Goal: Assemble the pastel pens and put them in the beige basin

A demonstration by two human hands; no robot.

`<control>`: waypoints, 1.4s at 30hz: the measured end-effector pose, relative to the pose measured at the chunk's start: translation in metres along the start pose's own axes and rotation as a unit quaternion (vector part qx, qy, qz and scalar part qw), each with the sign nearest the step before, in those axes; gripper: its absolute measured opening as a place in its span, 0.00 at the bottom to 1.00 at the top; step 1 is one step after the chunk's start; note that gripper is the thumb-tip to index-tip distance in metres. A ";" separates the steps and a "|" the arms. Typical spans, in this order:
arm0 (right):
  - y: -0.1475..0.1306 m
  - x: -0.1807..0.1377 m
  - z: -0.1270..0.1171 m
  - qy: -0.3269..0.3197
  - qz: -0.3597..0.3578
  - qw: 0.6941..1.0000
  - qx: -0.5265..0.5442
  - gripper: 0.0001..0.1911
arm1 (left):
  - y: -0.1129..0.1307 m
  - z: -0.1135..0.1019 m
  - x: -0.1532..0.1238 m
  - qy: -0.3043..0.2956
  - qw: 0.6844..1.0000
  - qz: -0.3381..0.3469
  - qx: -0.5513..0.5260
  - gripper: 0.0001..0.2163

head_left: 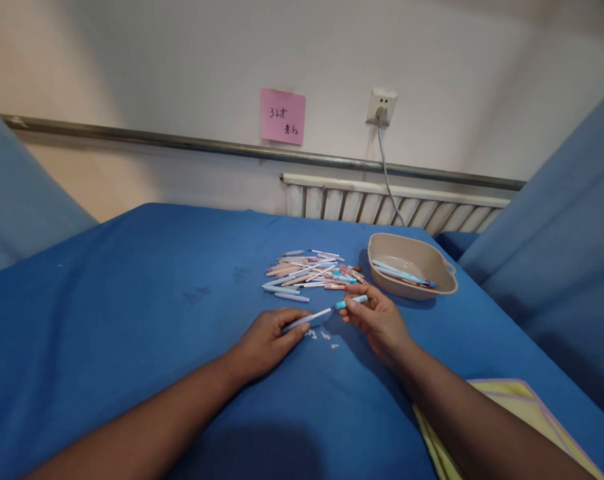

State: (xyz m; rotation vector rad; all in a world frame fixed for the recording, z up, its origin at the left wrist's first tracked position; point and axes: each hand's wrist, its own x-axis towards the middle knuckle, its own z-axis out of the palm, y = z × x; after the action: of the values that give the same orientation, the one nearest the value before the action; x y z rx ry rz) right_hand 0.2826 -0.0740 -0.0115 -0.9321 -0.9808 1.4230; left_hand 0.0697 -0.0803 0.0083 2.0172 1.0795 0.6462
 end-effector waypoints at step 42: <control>0.005 -0.023 0.005 -0.120 -0.164 0.939 -0.278 0.05 | 0.006 0.005 -0.008 -0.117 0.983 -0.036 -0.140 0.15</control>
State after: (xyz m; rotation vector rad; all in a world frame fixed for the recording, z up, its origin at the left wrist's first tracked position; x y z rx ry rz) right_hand 0.2780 -0.0972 -0.0143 -0.9463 -1.6958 0.9991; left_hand 0.0717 -0.0915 0.0092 1.7523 0.8657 0.4791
